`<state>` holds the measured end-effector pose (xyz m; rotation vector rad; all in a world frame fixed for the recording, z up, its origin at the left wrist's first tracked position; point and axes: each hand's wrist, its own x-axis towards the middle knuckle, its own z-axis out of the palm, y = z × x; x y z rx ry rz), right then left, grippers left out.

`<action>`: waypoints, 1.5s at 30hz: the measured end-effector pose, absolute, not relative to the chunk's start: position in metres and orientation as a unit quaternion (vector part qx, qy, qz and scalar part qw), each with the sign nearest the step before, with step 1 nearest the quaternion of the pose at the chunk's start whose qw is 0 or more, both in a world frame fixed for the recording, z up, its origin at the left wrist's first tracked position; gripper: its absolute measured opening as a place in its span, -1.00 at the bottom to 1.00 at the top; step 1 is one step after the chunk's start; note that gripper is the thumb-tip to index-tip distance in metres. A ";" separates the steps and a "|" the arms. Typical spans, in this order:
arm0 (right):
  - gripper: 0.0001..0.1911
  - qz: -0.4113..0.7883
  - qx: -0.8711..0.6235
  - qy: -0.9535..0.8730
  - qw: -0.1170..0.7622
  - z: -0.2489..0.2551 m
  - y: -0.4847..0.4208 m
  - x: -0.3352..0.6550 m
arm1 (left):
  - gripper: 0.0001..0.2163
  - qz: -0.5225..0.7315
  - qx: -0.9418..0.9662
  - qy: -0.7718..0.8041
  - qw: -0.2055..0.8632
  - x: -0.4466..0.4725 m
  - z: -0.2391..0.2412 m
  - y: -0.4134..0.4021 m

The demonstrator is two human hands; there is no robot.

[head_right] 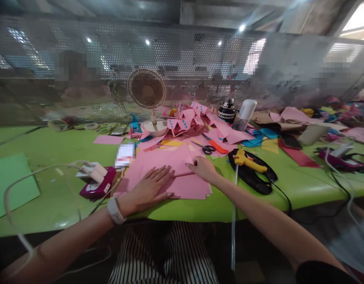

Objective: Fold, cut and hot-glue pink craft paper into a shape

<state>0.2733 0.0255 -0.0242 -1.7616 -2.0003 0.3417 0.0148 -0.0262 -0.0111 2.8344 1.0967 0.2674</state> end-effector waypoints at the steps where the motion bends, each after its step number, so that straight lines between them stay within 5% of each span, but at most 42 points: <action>1: -0.58 0.125 -0.636 -0.727 0.227 -0.024 0.026 0.274 | -0.30 0.085 0.927 0.361 0.051 0.015 -0.010 -0.026; 45: -0.67 0.068 -0.661 -0.723 0.191 0.002 0.017 0.279 | -0.25 0.029 0.915 0.402 0.026 0.014 -0.003 -0.031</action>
